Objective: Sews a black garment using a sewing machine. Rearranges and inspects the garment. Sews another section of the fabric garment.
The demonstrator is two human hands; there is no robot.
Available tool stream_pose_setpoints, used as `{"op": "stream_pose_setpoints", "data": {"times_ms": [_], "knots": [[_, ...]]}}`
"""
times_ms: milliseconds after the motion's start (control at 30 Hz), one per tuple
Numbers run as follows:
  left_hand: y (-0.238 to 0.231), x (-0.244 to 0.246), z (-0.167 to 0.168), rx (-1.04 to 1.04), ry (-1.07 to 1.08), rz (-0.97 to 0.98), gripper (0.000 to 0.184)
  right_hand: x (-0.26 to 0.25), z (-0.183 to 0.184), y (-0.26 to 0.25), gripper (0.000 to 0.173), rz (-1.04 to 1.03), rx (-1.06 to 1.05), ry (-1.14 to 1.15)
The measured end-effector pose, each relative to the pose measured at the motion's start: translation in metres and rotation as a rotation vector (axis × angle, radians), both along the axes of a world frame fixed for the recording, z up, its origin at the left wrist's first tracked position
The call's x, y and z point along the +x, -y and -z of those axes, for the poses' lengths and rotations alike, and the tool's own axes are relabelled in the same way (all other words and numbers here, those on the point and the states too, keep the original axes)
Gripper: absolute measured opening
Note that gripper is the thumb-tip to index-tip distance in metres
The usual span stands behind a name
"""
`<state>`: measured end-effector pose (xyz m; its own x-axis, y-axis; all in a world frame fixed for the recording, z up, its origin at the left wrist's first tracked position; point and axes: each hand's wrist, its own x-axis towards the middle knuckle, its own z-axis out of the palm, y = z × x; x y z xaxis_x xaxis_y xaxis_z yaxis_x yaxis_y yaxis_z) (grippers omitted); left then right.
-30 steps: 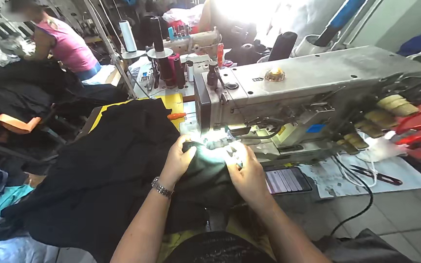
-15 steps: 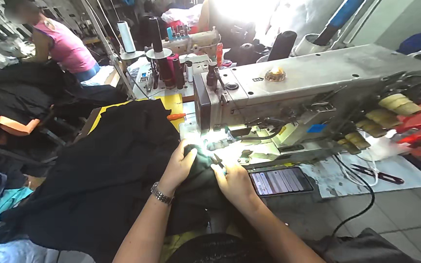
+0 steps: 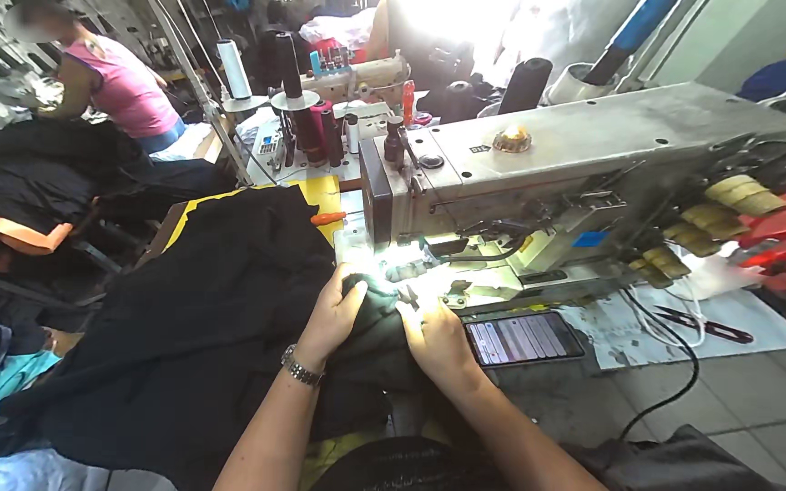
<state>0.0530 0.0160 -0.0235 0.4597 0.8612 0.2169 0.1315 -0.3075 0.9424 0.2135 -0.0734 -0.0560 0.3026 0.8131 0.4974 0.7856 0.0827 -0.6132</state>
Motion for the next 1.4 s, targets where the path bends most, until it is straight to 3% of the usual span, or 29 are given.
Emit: {"op": "stream_pose_setpoints", "data": {"times_ms": [200,1033,1167,1400], "knots": [[-0.001,0.000,0.001,0.016,0.015,0.014,0.021,-0.001,-0.001,0.002,0.031,-0.021,-0.020,0.098],[0.000,-0.001,0.004,0.030,0.057,0.038,0.021,-0.002,-0.007,0.003,0.036,-0.028,-0.067,0.057],[-0.001,-0.001,0.005,0.018,0.080,0.034,0.020,0.002,0.001,-0.004,0.033,0.009,0.138,-0.096],[-0.003,0.001,0.004,0.048,0.078,0.064,0.018,0.005,-0.008,-0.019,0.021,-0.053,0.191,0.090]]}}
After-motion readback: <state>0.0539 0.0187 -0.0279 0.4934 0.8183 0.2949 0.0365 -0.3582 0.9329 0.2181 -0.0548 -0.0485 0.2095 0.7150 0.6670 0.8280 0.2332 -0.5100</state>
